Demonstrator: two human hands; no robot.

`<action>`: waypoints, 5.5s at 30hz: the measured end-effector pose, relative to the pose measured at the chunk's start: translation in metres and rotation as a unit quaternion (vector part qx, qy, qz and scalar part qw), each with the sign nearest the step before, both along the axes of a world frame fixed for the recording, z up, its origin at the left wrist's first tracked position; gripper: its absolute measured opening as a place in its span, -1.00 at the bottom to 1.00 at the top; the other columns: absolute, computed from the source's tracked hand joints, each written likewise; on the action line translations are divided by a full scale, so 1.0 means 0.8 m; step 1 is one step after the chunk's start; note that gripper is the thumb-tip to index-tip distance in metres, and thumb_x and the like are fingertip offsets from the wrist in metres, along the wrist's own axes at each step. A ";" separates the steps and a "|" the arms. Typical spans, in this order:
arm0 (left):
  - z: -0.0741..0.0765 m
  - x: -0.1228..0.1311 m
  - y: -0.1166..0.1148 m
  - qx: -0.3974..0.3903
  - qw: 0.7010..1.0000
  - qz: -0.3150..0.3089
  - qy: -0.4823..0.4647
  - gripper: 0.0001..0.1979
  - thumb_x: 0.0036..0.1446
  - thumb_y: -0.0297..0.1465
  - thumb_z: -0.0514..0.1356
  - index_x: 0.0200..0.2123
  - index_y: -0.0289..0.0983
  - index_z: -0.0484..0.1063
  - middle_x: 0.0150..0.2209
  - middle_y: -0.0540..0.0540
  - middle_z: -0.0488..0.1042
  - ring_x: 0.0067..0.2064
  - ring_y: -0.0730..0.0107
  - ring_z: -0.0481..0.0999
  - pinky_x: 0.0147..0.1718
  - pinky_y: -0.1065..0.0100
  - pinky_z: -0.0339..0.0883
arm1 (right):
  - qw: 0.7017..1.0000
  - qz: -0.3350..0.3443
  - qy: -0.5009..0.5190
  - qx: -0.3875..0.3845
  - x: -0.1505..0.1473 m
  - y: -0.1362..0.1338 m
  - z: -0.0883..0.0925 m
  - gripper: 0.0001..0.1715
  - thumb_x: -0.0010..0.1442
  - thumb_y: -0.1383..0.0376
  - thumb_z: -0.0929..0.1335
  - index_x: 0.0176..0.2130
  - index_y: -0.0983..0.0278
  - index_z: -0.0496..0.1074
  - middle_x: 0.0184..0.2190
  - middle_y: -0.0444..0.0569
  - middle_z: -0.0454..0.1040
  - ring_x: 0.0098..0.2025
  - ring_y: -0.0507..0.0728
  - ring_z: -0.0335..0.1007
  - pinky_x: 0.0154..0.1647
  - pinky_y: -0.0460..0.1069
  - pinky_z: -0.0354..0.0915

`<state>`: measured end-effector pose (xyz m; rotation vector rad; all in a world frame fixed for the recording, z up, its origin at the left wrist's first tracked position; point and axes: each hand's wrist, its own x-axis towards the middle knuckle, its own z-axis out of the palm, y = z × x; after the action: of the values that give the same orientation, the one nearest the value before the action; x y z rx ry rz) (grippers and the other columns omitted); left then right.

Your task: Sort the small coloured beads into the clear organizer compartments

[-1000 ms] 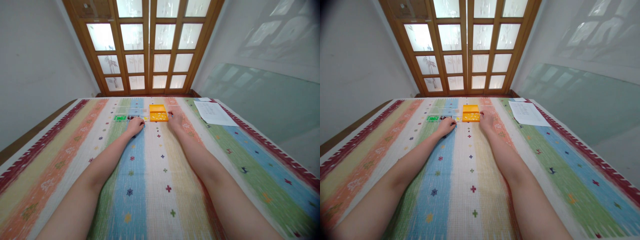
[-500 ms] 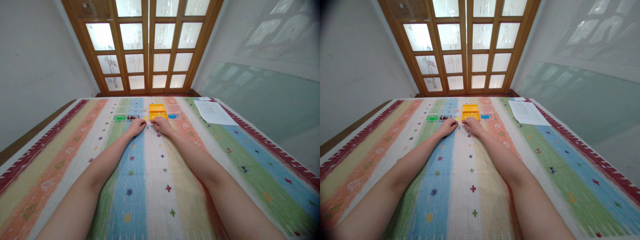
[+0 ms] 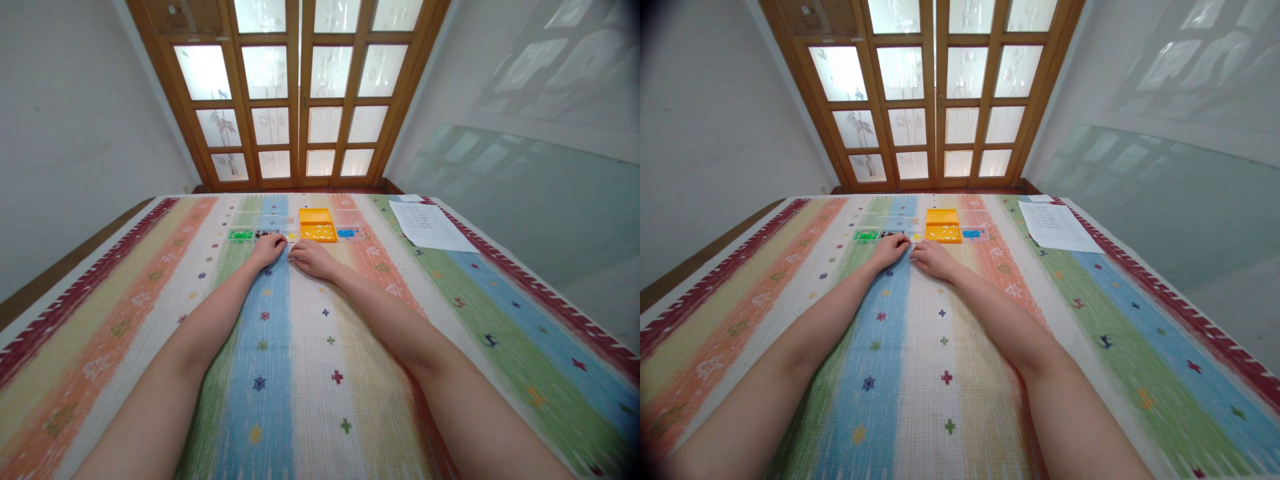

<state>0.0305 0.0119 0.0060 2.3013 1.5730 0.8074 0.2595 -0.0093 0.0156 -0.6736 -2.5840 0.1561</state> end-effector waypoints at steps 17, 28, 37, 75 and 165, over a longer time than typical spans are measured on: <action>0.003 -0.002 -0.005 0.021 0.999 0.041 -0.005 -0.74 0.33 -0.36 0.12 -0.11 -0.23 0.63 -0.15 -0.13 0.66 -0.16 0.18 0.58 -0.08 0.25 0.38 | 0.998 0.042 -0.015 0.040 -0.010 -0.003 -0.001 -0.76 0.37 0.40 0.36 -0.11 0.22 0.65 -0.10 0.06 0.63 -0.03 0.20 0.49 0.06 0.10 0.32; 0.006 0.000 -0.006 0.031 0.999 0.011 0.022 -0.73 0.32 -0.38 0.11 -0.10 -0.22 0.63 -0.11 -0.14 0.66 -0.11 0.19 0.59 -0.05 0.24 0.40 | 0.973 -0.180 0.144 0.008 0.032 0.034 -0.008 -0.72 0.36 0.38 0.32 -0.10 0.24 0.65 -0.10 0.10 0.62 0.00 0.25 0.46 0.12 0.17 0.33; 0.024 0.055 -0.045 0.084 0.977 -0.157 0.122 -0.68 0.41 -0.32 0.08 0.04 -0.19 0.60 0.02 -0.17 0.60 0.05 0.17 0.55 0.05 0.18 0.40 | 0.921 -0.325 0.205 -0.064 0.066 0.051 0.001 -0.65 0.33 0.32 0.30 -0.02 0.26 0.63 0.00 0.14 0.59 0.09 0.30 0.45 0.23 0.22 0.30; 0.024 0.050 -0.045 0.058 0.985 -0.125 0.102 -0.83 0.29 -0.41 0.16 -0.11 -0.18 0.54 -0.11 -0.12 0.57 -0.13 0.24 0.53 -0.12 0.27 0.35 | 0.930 -0.308 0.194 -0.049 0.064 0.052 -0.007 -0.70 0.29 0.33 0.30 -0.13 0.27 0.62 -0.12 0.15 0.61 -0.01 0.31 0.46 0.11 0.21 0.34; 0.008 -0.024 0.004 0.034 0.987 0.150 -0.053 -0.72 0.32 -0.37 0.12 -0.07 -0.20 0.63 -0.10 -0.13 0.67 -0.08 0.19 0.59 -0.05 0.27 0.37 | 0.807 -0.521 0.273 -0.050 0.108 0.077 -0.025 -0.74 0.32 0.23 0.26 -0.16 0.23 0.53 -0.30 0.02 0.54 -0.29 0.20 0.35 -0.20 0.06 0.22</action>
<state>0.0110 0.0152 0.0127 2.0530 1.8956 1.0477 0.3463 0.0527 -0.0042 -1.6821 -1.3915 0.0966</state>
